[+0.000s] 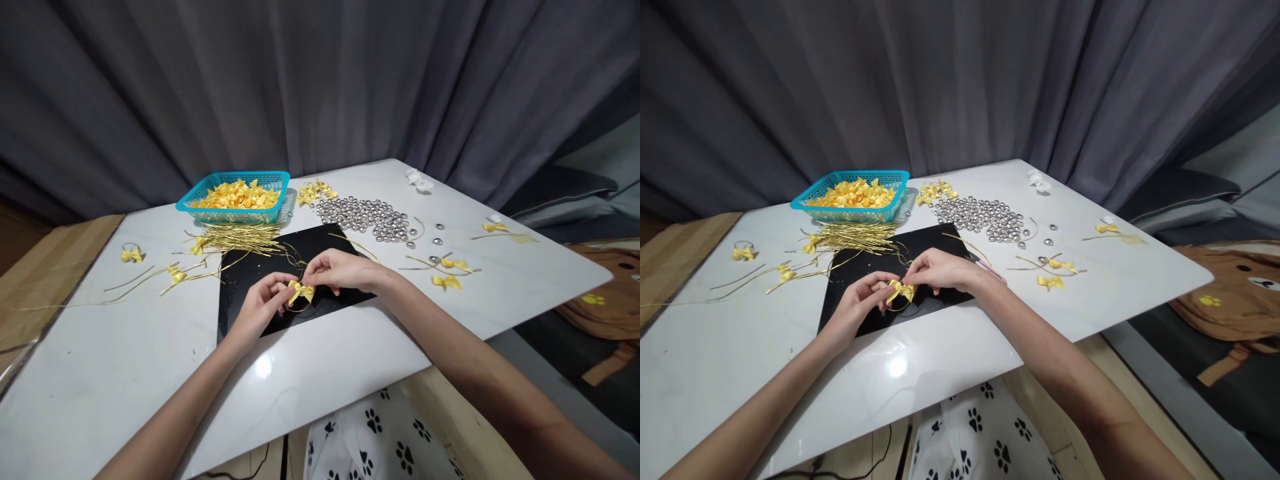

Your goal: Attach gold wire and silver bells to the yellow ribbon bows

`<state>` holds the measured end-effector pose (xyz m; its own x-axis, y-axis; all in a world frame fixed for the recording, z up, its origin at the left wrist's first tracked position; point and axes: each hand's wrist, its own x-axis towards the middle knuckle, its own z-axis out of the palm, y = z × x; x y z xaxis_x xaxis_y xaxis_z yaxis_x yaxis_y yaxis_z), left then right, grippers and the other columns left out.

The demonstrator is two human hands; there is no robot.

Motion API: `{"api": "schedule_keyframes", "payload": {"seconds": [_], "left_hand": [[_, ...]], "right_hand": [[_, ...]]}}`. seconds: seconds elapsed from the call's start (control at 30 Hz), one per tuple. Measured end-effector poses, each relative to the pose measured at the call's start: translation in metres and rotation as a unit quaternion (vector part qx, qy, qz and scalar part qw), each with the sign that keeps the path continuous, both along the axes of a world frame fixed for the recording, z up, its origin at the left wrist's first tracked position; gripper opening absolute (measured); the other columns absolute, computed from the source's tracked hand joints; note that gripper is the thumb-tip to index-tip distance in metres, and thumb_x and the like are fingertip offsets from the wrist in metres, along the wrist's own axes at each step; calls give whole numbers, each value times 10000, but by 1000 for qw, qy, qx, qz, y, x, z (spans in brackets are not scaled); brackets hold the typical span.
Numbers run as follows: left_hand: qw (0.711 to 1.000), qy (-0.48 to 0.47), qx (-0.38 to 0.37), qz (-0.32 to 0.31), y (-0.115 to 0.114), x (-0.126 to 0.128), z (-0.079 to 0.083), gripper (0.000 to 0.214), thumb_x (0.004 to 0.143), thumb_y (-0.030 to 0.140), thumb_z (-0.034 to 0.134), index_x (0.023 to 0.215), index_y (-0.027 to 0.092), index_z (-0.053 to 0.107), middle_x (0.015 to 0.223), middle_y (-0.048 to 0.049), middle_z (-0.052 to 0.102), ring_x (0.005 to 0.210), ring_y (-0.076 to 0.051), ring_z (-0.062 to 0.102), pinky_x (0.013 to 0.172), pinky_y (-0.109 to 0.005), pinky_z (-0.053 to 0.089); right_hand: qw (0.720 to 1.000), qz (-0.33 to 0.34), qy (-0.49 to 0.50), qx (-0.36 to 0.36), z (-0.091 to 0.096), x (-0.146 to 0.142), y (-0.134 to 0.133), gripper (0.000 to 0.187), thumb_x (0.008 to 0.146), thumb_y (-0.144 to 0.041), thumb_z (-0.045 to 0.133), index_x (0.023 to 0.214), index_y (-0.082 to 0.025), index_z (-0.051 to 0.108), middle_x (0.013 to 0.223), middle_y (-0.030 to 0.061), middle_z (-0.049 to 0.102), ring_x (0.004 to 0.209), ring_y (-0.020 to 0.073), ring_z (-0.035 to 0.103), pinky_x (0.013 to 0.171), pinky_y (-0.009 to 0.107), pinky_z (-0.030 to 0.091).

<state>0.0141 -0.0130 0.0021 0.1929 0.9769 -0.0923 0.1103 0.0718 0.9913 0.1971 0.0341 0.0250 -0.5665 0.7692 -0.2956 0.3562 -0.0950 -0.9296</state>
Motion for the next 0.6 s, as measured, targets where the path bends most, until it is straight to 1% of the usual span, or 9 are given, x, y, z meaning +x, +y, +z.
{"api": "schedule_keyframes", "payload": {"seconds": [0.13,0.2,0.27,0.3,0.37,0.4,0.47,0.53,0.6], "left_hand": [[1000,-19,-9,-10,0,0,-1,353,675,420,686,885,144,620,569,30,554,537,-95,501,531,-209,404],[1000,-25,-12,-13,0,1,-1,362,667,425,692,881,143,614,565,35,556,540,-93,511,542,-208,415],[1000,-28,-8,-8,0,1,-1,370,663,428,693,883,143,609,568,34,566,546,-95,523,548,-210,422],[1000,-29,-7,-4,0,1,-1,373,660,429,694,884,144,607,574,32,575,547,-97,528,548,-213,425],[1000,-28,-7,3,0,1,-1,374,652,429,698,874,143,607,582,24,589,548,-103,538,547,-220,427],[1000,-25,-8,4,0,1,0,369,649,426,699,865,141,609,578,23,590,545,-104,539,545,-222,427],[1000,-17,-6,6,0,1,0,350,651,416,697,848,139,617,558,27,578,530,-102,531,541,-224,420],[1000,-8,-1,10,0,1,1,330,652,405,696,834,139,624,533,34,560,509,-96,511,531,-223,409],[1000,-4,3,21,1,2,1,325,643,399,703,824,140,627,514,41,545,490,-89,488,518,-220,396]], "right_hand": [[1000,0,-13,9,3,-1,-3,123,801,-213,568,707,-136,585,528,-56,492,392,31,388,356,141,354],[1000,3,-4,10,2,-3,-4,128,819,-240,553,731,-147,560,519,-68,460,377,31,380,359,143,367],[999,-2,32,0,1,-4,-5,126,811,-282,575,815,-159,552,574,-63,494,398,33,402,366,143,389],[999,-1,53,-10,-1,-4,-5,163,796,-303,598,869,-165,550,613,-57,521,422,37,423,372,144,403],[997,22,75,-27,-3,-4,-4,254,759,-325,641,940,-165,562,691,-30,582,503,54,490,393,142,427],[996,38,74,-30,-5,-4,-3,265,747,-324,652,940,-156,582,712,-15,602,550,65,522,408,139,437],[996,60,62,-30,-6,-2,-2,215,744,-305,652,872,-135,626,719,7,623,594,71,549,432,133,448],[996,57,51,-37,-4,0,0,170,747,-279,646,822,-126,643,733,13,639,529,47,520,432,132,446],[997,40,47,-53,-1,2,0,149,741,-244,651,829,-125,651,740,13,652,463,27,483,424,138,449]]}}
